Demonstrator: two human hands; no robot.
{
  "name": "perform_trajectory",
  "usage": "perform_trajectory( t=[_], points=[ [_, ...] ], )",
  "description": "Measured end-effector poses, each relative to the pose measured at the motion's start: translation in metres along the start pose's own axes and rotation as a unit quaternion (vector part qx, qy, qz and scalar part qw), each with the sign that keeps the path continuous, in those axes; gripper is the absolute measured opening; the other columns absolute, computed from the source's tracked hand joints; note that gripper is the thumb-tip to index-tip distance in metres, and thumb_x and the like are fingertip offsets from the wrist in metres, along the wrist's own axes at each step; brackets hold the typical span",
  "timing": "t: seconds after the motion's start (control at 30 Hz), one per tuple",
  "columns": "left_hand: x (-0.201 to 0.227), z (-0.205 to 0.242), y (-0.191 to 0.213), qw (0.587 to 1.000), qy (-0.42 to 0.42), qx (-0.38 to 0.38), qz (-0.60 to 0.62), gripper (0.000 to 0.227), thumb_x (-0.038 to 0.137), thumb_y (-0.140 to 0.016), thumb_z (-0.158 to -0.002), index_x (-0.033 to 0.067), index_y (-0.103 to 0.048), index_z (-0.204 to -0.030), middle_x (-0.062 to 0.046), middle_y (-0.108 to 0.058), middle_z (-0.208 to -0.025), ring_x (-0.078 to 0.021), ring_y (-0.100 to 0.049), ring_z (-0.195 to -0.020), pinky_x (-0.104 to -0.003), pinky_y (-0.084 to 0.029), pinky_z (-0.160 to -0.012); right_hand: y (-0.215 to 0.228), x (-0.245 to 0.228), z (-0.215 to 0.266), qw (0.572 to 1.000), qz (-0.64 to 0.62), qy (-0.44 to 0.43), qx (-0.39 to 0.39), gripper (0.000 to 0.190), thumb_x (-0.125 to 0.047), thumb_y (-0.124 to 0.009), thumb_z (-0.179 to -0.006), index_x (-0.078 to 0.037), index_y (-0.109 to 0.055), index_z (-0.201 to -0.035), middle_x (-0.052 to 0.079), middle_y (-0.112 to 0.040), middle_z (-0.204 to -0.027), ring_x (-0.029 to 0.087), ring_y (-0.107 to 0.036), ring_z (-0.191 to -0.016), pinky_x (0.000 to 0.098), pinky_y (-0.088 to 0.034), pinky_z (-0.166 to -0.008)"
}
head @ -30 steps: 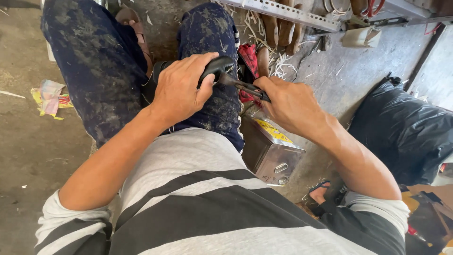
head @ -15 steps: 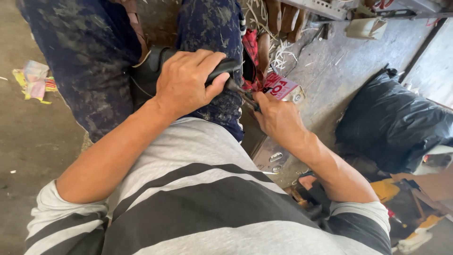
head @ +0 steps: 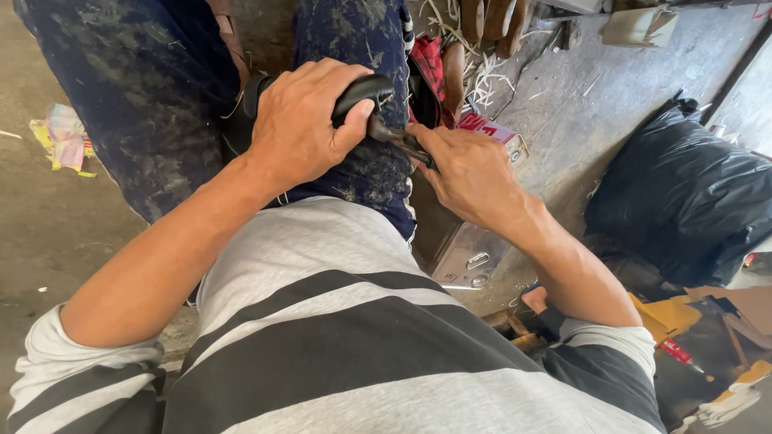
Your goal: Shaping and lasting a leather shoe upper onto a wooden last using pliers and a hammer.
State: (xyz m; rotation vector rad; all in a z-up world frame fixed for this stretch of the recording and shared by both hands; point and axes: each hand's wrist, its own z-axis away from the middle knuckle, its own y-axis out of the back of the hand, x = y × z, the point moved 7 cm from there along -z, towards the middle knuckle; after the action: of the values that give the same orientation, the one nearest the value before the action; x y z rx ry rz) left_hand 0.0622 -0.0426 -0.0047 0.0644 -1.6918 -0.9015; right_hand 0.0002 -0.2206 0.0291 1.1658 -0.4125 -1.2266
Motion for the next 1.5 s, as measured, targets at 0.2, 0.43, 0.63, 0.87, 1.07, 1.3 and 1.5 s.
perform_trajectory(
  t=[0.2, 0.43, 0.63, 0.87, 1.07, 1.3, 1.5],
  points=[
    [0.000, -0.003, 0.003, 1.000, 0.002, 0.002, 0.008, 0.038, 0.036, -0.043, -0.109, 0.0086, -0.067, -0.122, -0.006, -0.070, -0.108, -0.0293, -0.065, -0.090, -0.045, -0.048, -0.071, 0.016, 0.020, -0.017, 0.986, -0.095, -0.043, -0.130, 0.041, -0.028, -0.052, -0.106, -0.017, -0.055, -0.145, 0.007, -0.072, -0.129, 0.038, -0.070, -0.100, 0.0548, -0.051, -0.067],
    [-0.007, -0.007, 0.002, 0.998, 0.031, -0.031, 0.055, 0.043, 0.037, -0.042, -0.108, 0.0074, -0.066, -0.127, -0.007, -0.071, -0.113, -0.0305, -0.066, -0.097, -0.048, -0.049, -0.073, -0.011, 0.028, -0.014, 0.982, -0.183, -0.001, -0.051, 0.020, -0.023, -0.055, -0.108, -0.007, -0.063, -0.118, 0.010, -0.072, -0.092, 0.030, -0.067, -0.072, 0.0440, -0.049, -0.065],
    [-0.011, -0.007, -0.002, 0.998, 0.012, -0.037, 0.056, 0.046, 0.037, -0.043, -0.110, 0.0034, -0.067, -0.128, -0.010, -0.072, -0.115, -0.0328, -0.067, -0.100, -0.048, -0.050, -0.077, -0.034, 0.017, 0.006, 0.983, -0.126, 0.019, 0.133, 0.017, -0.003, -0.064, -0.102, -0.001, -0.062, -0.119, 0.012, -0.072, -0.099, 0.024, -0.068, -0.070, 0.0380, -0.053, -0.053],
    [0.009, 0.001, -0.005, 0.997, 0.014, -0.065, 0.036, 0.046, 0.036, -0.047, -0.107, 0.0033, -0.067, -0.130, -0.011, -0.067, -0.121, -0.0326, -0.061, -0.103, -0.051, -0.043, -0.084, -0.049, 0.005, 0.030, 0.998, -0.003, -0.067, 0.011, 0.020, -0.025, -0.065, -0.101, -0.010, -0.055, -0.109, 0.007, -0.064, -0.077, 0.037, -0.061, -0.054, 0.0498, -0.043, -0.040],
    [0.001, 0.000, -0.006, 0.998, 0.026, -0.046, 0.022, 0.043, 0.040, -0.048, -0.106, 0.0069, -0.069, -0.125, -0.008, -0.067, -0.116, -0.0321, -0.061, -0.097, -0.050, -0.046, -0.077, -0.037, 0.008, 0.015, 0.999, -0.012, -0.035, 0.014, 0.023, -0.030, -0.064, -0.106, -0.008, -0.056, -0.108, 0.009, -0.066, -0.085, 0.037, -0.064, -0.060, 0.0487, -0.046, -0.043],
    [-0.003, -0.003, -0.004, 0.998, 0.016, -0.050, 0.023, 0.042, 0.037, -0.048, -0.106, 0.0044, -0.068, -0.122, -0.010, -0.067, -0.110, -0.0324, -0.064, -0.095, -0.049, -0.050, -0.072, 0.005, 0.006, -0.001, 0.996, -0.079, -0.001, 0.034, 0.031, -0.025, -0.060, -0.108, -0.012, -0.064, -0.136, 0.006, -0.077, -0.121, 0.026, -0.076, -0.090, 0.0434, -0.055, -0.056],
    [-0.002, -0.005, -0.001, 0.997, 0.029, -0.051, 0.056, 0.043, 0.038, -0.045, -0.108, 0.0044, -0.068, -0.122, -0.010, -0.068, -0.109, -0.0307, -0.065, -0.096, -0.048, -0.051, -0.074, -0.015, 0.007, -0.004, 0.940, -0.305, -0.093, -0.121, 0.034, -0.036, -0.045, -0.110, -0.012, -0.063, -0.093, -0.002, -0.069, -0.064, 0.017, -0.070, -0.060, 0.0355, -0.050, -0.068]
  ],
)
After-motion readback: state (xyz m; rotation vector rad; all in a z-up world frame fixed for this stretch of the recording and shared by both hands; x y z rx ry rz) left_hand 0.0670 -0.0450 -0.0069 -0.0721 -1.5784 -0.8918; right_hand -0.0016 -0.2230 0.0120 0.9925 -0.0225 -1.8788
